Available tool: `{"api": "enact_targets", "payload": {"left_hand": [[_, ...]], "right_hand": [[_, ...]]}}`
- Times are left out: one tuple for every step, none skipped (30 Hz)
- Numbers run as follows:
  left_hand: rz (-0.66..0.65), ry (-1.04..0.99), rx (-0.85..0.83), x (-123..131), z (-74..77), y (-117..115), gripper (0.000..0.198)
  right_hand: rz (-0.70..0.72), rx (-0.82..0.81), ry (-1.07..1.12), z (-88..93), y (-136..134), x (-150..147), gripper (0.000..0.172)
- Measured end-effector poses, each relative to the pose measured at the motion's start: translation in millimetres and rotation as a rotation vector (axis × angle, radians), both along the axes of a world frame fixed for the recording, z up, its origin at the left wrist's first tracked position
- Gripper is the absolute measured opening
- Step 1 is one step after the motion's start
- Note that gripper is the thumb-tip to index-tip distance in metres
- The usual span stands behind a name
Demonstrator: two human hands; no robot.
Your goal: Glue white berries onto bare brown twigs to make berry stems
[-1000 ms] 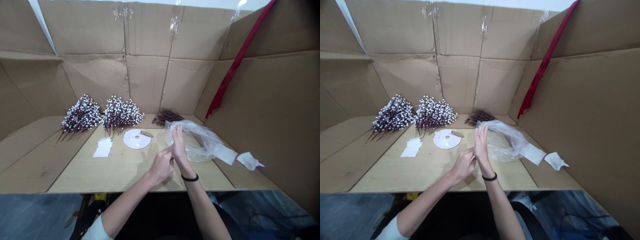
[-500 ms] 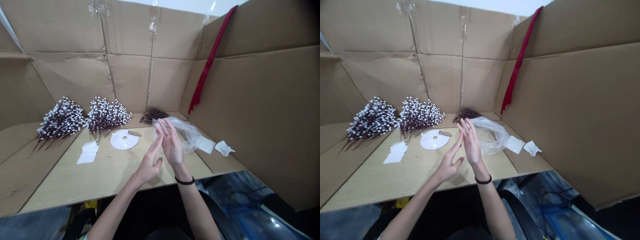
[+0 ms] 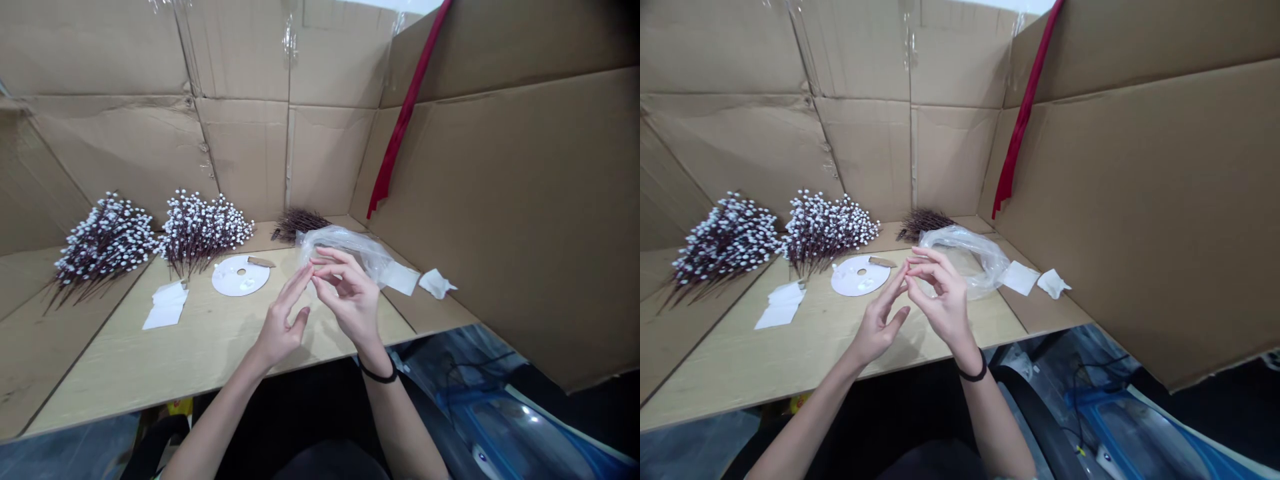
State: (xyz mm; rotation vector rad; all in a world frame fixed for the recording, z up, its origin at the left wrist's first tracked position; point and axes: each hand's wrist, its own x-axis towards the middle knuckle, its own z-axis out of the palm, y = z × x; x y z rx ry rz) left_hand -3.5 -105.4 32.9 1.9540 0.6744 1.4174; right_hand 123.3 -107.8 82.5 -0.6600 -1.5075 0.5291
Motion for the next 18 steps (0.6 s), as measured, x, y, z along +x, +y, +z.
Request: {"api": "enact_targets", "payload": {"left_hand": [[-0.016,-0.025,-0.019,0.5,0.0,-0.3,0.056],[-0.034,-0.053,-0.035,1.1,0.0,-0.5,0.056],[-0.052,-0.083,-0.047,1.6,0.1,-0.8,0.055],[-0.071,-0.111,-0.059,2.0,0.1,-0.9,0.055],[-0.092,-0.135,-0.072,2.3,0.0,-1.1,0.055],[-0.113,-0.155,-0.085,2.6,-0.1,-1.2,0.055],[-0.133,-0.173,-0.097,2.7,-0.4,-1.3,0.054],[-0.151,-0.189,-0.108,2.7,-0.7,-1.2,0.055],[-0.167,-0.205,-0.117,2.7,-1.1,-1.0,0.055],[-0.181,-0.22,-0.121,2.5,-1.5,-0.7,0.055],[-0.188,-0.232,-0.12,2.4,-2.0,-0.2,0.055],[-0.189,-0.239,-0.114,2.1,-2.4,0.3,0.054],[-0.181,-0.238,-0.108,1.8,-2.8,0.9,0.054],[-0.167,-0.232,-0.102,1.5,-3.1,1.5,0.053],[-0.147,-0.22,-0.093,1.0,-3.5,2.1,0.053],[-0.124,-0.207,-0.084,0.3,-3.8,2.5,0.052],[-0.109,-0.197,-0.074,-0.4,-4.2,2.7,0.052],[-0.094,-0.188,-0.064,-1.3,-4.7,2.9,0.052]], "right_hand": [[-0.011,0.005,-0.006,0.1,-0.3,0.0,0.006],[-0.018,0.011,-0.009,0.1,-0.6,-0.1,0.006],[-0.024,0.016,-0.011,0.1,-1.0,-0.2,0.006],[-0.028,0.019,-0.012,0.1,-1.3,-0.5,0.006],[-0.033,0.022,-0.012,0.2,-1.7,-0.8,0.006],[-0.038,0.023,-0.012,0.2,-2.0,-1.1,0.006],[-0.045,0.023,-0.013,0.3,-2.4,-1.5,0.006],[-0.053,0.023,-0.014,0.4,-2.7,-1.8,0.006],[-0.061,0.024,-0.016,0.5,-3.0,-2.2,0.006],[-0.068,0.024,-0.018,0.6,-3.2,-2.5,0.007],[-0.074,0.024,-0.022,0.6,-3.4,-2.7,0.007],[-0.076,0.023,-0.025,0.6,-3.4,-3.0,0.007],[-0.076,0.022,-0.029,0.5,-3.4,-3.2,0.007],[-0.074,0.02,-0.031,0.4,-3.4,-3.4,0.007],[-0.07,0.017,-0.032,0.3,-3.3,-3.6,0.007],[-0.065,0.013,-0.031,0.1,-3.1,-3.9,0.008],[-0.059,0.009,-0.029,0.0,-3.0,-4.1,0.008],[-0.052,0.005,-0.027,-0.1,-2.8,-4.3,0.008]]}}
